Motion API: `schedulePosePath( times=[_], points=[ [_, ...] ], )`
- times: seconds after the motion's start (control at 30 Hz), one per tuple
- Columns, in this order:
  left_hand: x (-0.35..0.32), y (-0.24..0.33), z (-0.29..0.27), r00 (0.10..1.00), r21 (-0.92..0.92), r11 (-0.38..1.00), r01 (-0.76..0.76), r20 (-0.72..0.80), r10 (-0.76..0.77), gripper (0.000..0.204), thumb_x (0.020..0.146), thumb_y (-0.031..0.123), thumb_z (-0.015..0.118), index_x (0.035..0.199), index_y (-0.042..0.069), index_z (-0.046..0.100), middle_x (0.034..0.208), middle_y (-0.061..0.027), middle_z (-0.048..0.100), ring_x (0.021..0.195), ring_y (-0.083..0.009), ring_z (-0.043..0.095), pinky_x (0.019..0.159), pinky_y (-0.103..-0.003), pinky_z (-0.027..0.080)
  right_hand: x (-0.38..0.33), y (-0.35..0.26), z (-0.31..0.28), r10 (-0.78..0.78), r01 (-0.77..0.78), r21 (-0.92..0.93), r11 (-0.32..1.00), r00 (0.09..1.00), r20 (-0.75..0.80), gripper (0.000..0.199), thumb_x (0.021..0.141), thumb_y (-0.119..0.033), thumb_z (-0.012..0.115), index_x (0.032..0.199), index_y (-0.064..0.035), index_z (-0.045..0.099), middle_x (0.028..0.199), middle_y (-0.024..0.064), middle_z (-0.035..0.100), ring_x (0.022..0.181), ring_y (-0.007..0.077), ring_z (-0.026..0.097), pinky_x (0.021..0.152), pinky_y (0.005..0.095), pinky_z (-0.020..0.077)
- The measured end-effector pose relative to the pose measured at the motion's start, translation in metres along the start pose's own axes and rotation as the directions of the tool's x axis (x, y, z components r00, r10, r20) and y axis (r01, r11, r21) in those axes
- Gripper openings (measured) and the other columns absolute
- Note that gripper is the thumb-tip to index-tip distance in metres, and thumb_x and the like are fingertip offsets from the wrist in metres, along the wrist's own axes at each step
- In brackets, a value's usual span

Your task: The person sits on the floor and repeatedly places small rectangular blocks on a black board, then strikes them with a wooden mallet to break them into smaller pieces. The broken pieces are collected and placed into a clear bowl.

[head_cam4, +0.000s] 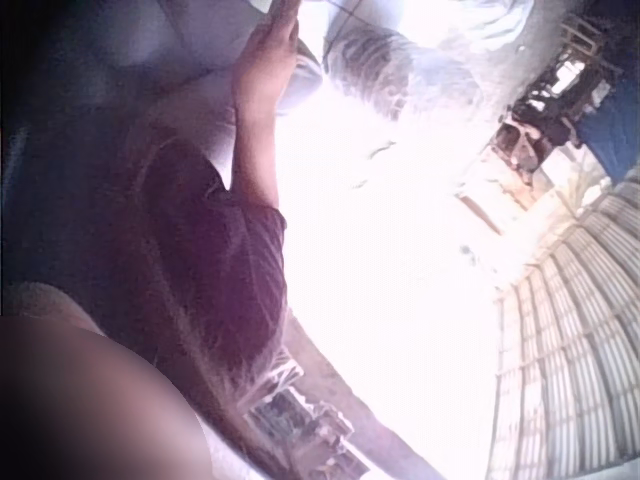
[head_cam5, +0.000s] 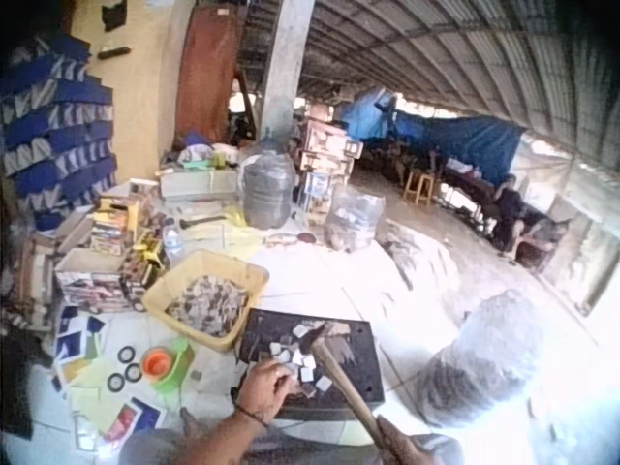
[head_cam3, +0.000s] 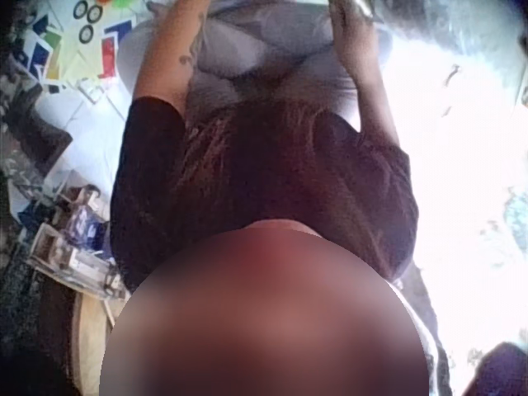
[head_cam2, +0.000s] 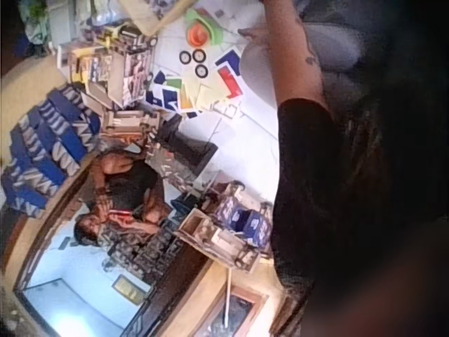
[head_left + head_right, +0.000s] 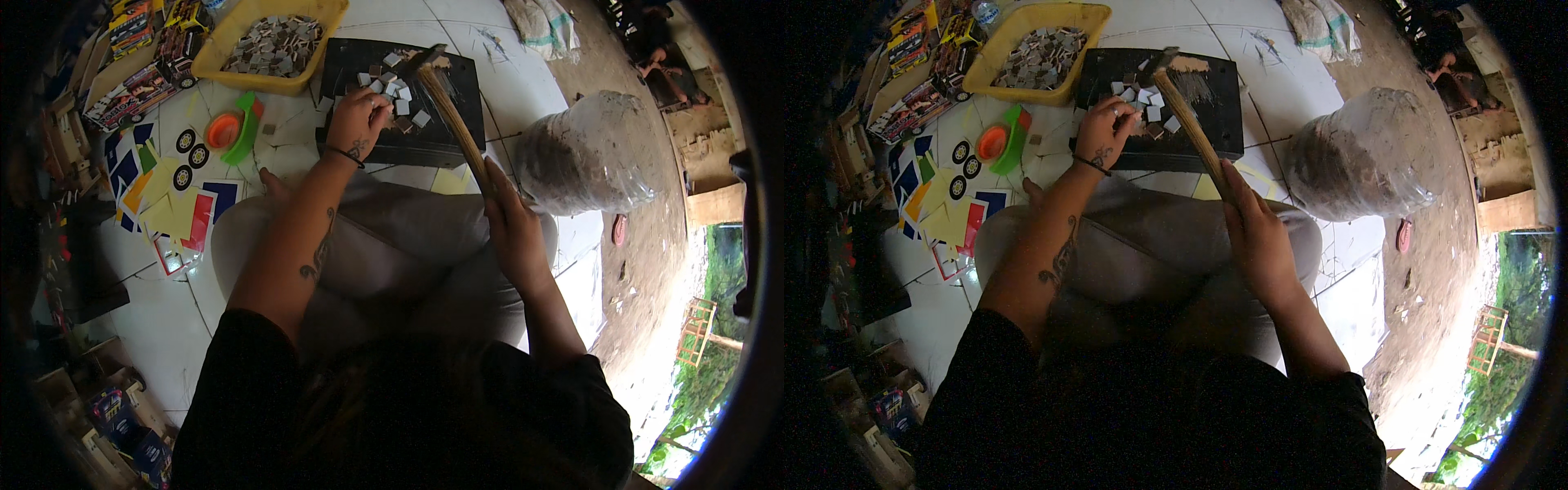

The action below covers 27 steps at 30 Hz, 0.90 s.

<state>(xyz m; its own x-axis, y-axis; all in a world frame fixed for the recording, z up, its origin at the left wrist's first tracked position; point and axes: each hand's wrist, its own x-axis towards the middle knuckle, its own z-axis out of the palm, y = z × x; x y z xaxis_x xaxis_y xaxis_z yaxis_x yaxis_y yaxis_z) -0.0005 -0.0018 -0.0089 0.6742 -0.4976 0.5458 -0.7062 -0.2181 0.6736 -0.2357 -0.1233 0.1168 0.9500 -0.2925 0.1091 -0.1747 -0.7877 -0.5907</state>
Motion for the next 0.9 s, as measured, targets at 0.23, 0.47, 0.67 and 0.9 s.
schedulePosePath(
  times=[0.23, 0.47, 0.67, 0.9],
  points=[
    [0.000, -0.003, 0.002, 1.000, 0.000, 1.000, -0.026, -0.011, 0.026, 0.012, 0.082, 0.013, 0.063, 0.080, 0.001, 0.061, 0.079, -0.0109, 0.058, 0.070, -0.0274, 0.058, 0.061, -0.035, 0.046, -0.003, 0.001, 0.009, 0.036, -0.023, -0.201, 0.979, 0.998, 0.059, 0.063, 0.086, -0.004, 0.049, 0.141, -0.0252, 0.027, 0.102, 0.0171, 0.057, 0.084, 0.0350, 0.062, 0.067, 0.0436, 0.0519],
    [0.000, -0.004, 0.002, 1.000, 0.004, 1.000, -0.025, -0.018, 0.025, 0.013, 0.083, 0.014, 0.062, 0.080, 0.001, 0.061, 0.078, -0.0109, 0.057, 0.070, -0.0277, 0.057, 0.062, -0.035, 0.046, -0.004, 0.007, 0.013, -0.006, 0.010, -0.163, 0.987, 1.000, 0.029, 0.065, 0.085, -0.002, 0.051, 0.141, -0.0244, 0.028, 0.095, 0.0180, 0.058, 0.079, 0.0357, 0.062, 0.065, 0.0440, 0.0508],
    [-0.001, -0.005, 0.002, 0.998, 0.022, 0.998, -0.057, -0.026, 0.058, 0.010, 0.080, 0.009, 0.062, 0.079, 0.000, 0.061, 0.079, -0.0118, 0.058, 0.073, -0.0289, 0.057, 0.065, -0.036, 0.046, -0.002, 0.005, 0.009, -0.074, 0.070, -0.075, 0.995, 0.996, -0.053, 0.064, 0.084, -0.001, 0.052, 0.140, -0.0236, 0.031, 0.098, 0.0195, 0.060, 0.084, 0.0341, 0.063, 0.068, 0.0427, 0.0510],
    [-0.001, -0.001, 0.001, 1.000, -0.046, 0.999, -0.003, -0.013, 0.003, 0.007, 0.076, 0.006, 0.064, 0.075, -0.001, 0.061, 0.076, -0.0121, 0.058, 0.070, -0.0283, 0.057, 0.064, -0.036, 0.047, 0.000, 0.011, 0.014, -0.093, 0.092, -0.011, 0.996, 0.990, -0.108, 0.059, 0.086, -0.001, 0.050, 0.138, -0.0216, 0.035, 0.104, 0.0212, 0.060, 0.091, 0.0343, 0.062, 0.072, 0.0429, 0.0503]
  ],
)
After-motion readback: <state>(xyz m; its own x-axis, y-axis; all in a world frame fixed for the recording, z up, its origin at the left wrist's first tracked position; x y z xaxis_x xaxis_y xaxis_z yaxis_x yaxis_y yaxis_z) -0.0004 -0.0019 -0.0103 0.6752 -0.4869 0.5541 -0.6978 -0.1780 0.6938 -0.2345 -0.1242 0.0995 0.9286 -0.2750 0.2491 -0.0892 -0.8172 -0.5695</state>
